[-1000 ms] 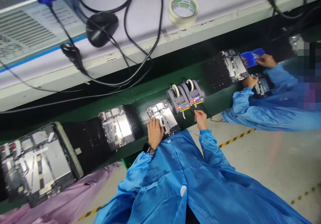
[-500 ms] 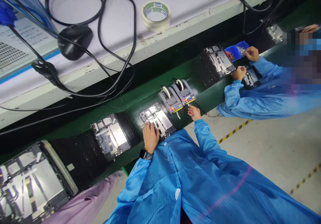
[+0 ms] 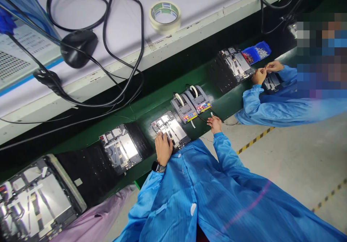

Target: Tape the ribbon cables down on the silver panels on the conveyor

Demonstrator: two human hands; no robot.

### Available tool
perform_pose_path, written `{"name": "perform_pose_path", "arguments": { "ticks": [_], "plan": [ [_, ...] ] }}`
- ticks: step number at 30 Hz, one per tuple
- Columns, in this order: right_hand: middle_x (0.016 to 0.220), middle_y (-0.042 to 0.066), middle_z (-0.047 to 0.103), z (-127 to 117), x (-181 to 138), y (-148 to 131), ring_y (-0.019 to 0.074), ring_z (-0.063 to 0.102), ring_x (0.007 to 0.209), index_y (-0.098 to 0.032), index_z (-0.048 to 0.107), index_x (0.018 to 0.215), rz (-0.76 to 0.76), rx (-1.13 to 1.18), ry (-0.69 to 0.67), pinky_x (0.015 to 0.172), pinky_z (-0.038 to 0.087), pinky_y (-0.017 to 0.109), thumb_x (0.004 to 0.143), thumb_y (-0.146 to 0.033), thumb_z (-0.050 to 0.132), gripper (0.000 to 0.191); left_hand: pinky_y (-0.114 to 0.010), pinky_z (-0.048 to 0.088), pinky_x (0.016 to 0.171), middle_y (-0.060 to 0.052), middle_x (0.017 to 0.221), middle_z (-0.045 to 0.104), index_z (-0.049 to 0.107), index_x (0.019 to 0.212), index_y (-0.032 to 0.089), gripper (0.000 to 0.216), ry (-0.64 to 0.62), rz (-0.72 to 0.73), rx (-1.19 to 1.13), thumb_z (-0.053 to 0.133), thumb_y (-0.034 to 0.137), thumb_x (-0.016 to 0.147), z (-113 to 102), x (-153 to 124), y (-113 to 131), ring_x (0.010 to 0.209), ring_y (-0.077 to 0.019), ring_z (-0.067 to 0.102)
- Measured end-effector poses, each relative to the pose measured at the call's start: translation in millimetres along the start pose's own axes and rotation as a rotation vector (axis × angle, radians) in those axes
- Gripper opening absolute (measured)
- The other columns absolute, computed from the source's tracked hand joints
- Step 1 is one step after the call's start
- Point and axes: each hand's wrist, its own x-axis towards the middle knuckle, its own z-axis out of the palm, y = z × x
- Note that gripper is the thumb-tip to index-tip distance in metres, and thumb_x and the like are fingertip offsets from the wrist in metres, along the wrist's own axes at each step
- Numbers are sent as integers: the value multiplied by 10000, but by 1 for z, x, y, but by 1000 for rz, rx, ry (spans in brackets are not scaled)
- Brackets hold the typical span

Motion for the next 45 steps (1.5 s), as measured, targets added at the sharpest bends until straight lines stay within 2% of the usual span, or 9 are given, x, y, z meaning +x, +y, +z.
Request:
{"name": "perform_pose_path", "arguments": {
  "ticks": [4,9,23,29,32,35,40,42,45],
  "plan": [
    [770,-38,704,11,-7,1,115,689,643,-232,503,977,-22,68,7,510,557,176,832,-261,707,252,-601,392,1180,-249,1482,490,533,1433,121,480,0,2,7,533,300,987,2,1,2,1459,-399,411],
    [770,-50,699,30,-8,2,127,699,666,-241,469,990,-19,66,43,528,571,193,779,-237,762,360,-596,409,1170,-233,1478,494,535,1428,143,470,0,2,6,538,294,983,1,0,3,1457,-390,418],
    [728,-78,650,44,13,13,89,652,591,-237,433,1003,-15,149,56,510,549,155,734,-128,781,453,-562,412,1173,-221,1490,491,538,1424,149,454,2,-7,15,529,299,995,1,-1,1,1459,-372,420],
    [735,-89,626,46,17,13,80,593,539,-254,384,988,-58,102,150,460,509,160,701,-159,807,520,-528,422,1163,-198,1429,543,584,1361,167,392,47,-60,-80,528,275,988,-4,2,-1,1399,-344,475],
    [745,-95,604,35,12,16,82,584,537,-258,358,1001,-82,59,240,461,490,163,707,-174,790,529,-527,409,1165,-169,1388,573,623,1290,208,326,116,-98,-147,527,249,981,-8,18,0,1384,-339,486],
    [801,-90,612,14,-1,24,81,593,562,-256,354,1097,-172,40,267,498,498,169,741,-181,727,522,-525,388,1172,-156,1392,565,636,1238,230,281,120,-114,-181,552,296,979,-8,50,9,1392,-344,478],
    [865,-67,621,-2,-34,25,105,624,636,-252,356,1229,-398,-76,133,574,528,210,788,-265,697,557,-594,255,1225,-236,1538,427,558,1283,171,512,85,-207,-127,690,486,901,5,114,39,1491,-414,335],
    [902,-49,626,3,-52,19,116,635,683,-253,355,1268,-487,-124,69,634,554,240,818,-307,695,566,-603,199,1243,-243,1557,409,534,1284,165,523,60,-244,-89,700,473,895,9,129,43,1520,-409,289],
    [968,-11,623,20,-78,8,138,650,759,-252,356,1330,-626,-192,-32,702,573,277,869,-346,674,569,-584,174,1252,-217,1531,450,523,1265,192,465,25,-284,-73,685,444,910,11,137,35,1516,-377,304]
  ]
}}
